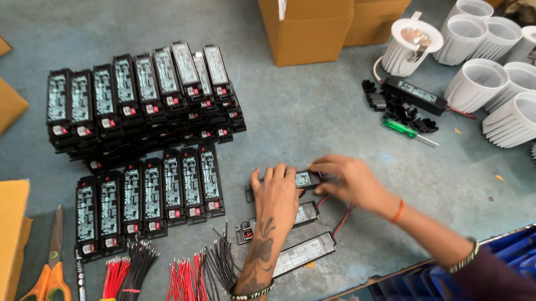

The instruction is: The person attaches red and black wires to small black rectangular electronic modules using a green-handled screwdriver. They tighten the wire connections, then place the completed modules into a cardboard box. The workspace contains stacks of modules, bundles of wires, and white plastic housings.

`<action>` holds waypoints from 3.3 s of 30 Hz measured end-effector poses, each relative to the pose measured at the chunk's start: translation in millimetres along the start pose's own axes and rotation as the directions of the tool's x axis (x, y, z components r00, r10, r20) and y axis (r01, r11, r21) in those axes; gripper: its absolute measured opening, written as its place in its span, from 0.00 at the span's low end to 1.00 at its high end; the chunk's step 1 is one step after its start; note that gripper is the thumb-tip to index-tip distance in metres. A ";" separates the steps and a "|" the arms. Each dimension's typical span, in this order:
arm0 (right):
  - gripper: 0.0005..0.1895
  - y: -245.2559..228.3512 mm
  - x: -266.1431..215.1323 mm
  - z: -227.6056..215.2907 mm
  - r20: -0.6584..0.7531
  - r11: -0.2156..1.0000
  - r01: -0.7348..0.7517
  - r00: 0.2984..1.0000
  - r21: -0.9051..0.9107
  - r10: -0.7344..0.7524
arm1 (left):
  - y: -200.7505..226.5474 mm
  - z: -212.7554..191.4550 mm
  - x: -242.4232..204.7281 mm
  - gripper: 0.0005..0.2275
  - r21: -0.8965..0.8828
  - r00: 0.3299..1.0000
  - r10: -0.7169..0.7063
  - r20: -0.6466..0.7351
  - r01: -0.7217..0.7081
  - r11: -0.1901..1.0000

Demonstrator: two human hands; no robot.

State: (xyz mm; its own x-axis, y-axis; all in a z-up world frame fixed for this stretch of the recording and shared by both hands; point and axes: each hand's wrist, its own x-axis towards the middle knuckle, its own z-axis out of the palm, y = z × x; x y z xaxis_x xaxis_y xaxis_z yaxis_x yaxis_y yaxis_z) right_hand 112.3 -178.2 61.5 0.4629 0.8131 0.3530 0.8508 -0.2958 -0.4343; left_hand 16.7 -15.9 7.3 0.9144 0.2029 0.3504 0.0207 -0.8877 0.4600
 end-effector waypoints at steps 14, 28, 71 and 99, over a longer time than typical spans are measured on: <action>0.04 -43.1 -27.0 -6.1 -0.447 0.635 0.055 0.756 0.771 0.478 | 45.1 -76.7 -31.1 0.19 -0.237 0.946 0.057 -0.319 -0.138 0.962; 0.17 -82.6 -22.7 -25.4 -0.522 0.797 0.173 0.829 0.578 0.199 | 59.2 -71.9 -73.5 0.21 -0.389 0.933 -0.023 -0.358 -0.126 0.912; 0.28 -52.9 -64.4 -6.0 -0.228 0.593 0.014 0.930 0.805 0.288 | 55.3 -113.0 -103.1 0.23 -0.450 0.990 -0.117 -0.075 0.071 0.890; 0.12 -24.3 -31.1 -18.2 0.230 0.822 0.250 0.962 -0.511 -0.149 | 76.9 -45.7 -47.8 0.39 0.012 0.988 0.144 -0.065 -0.143 0.990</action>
State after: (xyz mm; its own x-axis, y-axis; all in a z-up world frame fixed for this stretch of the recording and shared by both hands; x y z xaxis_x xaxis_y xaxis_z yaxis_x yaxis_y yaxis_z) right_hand 81.8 -205.4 76.2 0.2610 0.9414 0.2135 0.9425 -0.2964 0.1547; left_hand -43.9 -74.9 63.2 0.8797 0.0996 0.4649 -0.1054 -0.9126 0.3950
